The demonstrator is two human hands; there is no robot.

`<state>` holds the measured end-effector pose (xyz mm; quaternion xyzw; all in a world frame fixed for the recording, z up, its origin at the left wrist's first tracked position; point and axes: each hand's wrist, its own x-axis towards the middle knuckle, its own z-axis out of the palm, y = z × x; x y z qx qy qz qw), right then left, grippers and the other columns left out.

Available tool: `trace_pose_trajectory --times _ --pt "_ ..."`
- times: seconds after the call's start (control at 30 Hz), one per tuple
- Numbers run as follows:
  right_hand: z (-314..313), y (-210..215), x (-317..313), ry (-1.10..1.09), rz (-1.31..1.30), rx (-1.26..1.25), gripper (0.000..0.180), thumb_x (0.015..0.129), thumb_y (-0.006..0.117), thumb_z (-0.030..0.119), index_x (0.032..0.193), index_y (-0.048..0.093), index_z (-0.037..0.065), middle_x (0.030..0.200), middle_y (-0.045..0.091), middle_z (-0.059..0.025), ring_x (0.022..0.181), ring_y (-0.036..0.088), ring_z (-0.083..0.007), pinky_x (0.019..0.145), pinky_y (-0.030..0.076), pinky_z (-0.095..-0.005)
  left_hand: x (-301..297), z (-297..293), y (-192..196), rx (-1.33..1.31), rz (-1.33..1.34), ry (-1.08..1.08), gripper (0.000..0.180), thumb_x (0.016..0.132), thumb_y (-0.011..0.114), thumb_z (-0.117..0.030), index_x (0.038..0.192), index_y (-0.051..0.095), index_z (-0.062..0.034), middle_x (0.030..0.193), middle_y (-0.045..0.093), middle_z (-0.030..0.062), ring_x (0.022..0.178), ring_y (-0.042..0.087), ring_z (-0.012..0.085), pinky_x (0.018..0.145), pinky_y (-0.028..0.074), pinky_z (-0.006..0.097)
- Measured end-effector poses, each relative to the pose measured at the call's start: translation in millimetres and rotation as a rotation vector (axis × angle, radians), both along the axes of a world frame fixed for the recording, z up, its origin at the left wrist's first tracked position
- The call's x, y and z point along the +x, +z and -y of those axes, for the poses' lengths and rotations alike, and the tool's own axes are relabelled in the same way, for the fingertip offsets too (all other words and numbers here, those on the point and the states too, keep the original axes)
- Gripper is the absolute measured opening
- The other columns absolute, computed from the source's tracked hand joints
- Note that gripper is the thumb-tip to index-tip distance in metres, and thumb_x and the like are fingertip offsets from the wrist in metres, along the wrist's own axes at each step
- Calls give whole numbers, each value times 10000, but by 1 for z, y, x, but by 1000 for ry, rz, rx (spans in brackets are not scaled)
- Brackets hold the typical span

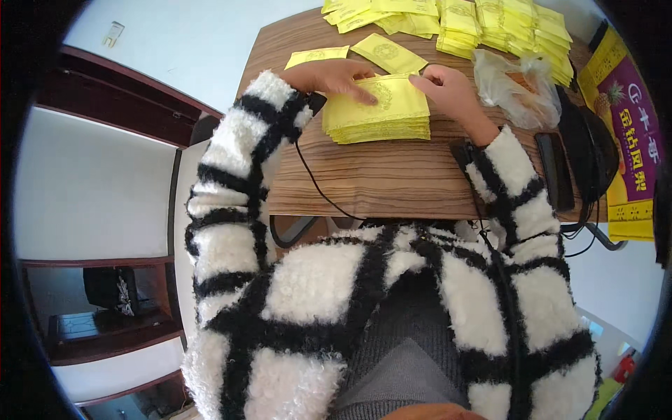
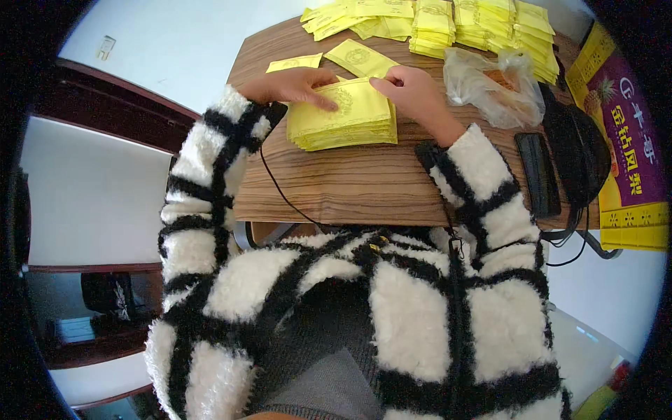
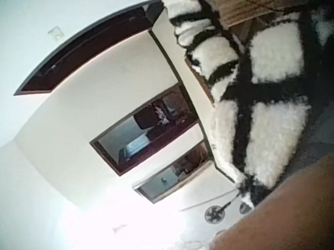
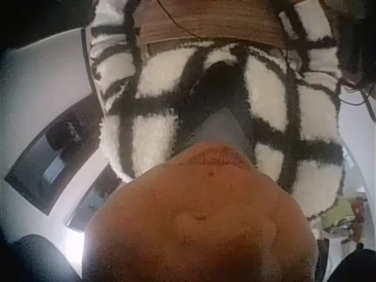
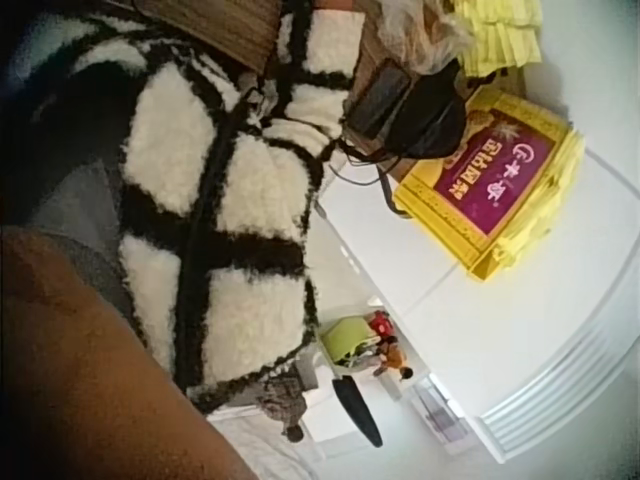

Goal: Folding yellow sheets of paper on a desk.

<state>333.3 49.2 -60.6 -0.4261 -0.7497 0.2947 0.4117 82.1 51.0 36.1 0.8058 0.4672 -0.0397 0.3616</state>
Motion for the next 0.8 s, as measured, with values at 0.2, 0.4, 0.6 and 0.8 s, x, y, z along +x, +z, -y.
trace_pose_trajectory --times 0.2,0.4,0.6,0.8 --pt "-7 6 11 -147 -64 -17 403 844 679 406 789 646 8 633 572 -87 583 527 -191 580 430 -332 24 -1 16 -282 25 -41 630 844 750 -296 1337 489 -3 1205 632 97 1091 577 176 959 452 309" --pt "-9 8 19 -172 -121 37 396 857 666 399 793 645 9 657 590 -102 595 543 -210 581 433 -346 36 -20 2 -464 -72 -40 661 794 796 -237 1329 489 0 1211 627 99 1098 578 181 965 458 316" --pt "-4 13 27 -180 -120 48 378 867 669 377 783 636 9 649 570 -77 594 514 -183 568 412 -328 42 -19 -8 -576 -61 16 690 716 828 -159 1308 499 -25 1163 646 102 1042 613 192 905 502 333" --pt "2 15 36 -182 -130 58 403 858 661 403 798 649 5 678 607 -121 612 564 -234 592 444 -357 62 10 9 -450 -70 7 691 683 832 -138 1286 510 -35 1140 651 103 1016 625 209 880 514 339"
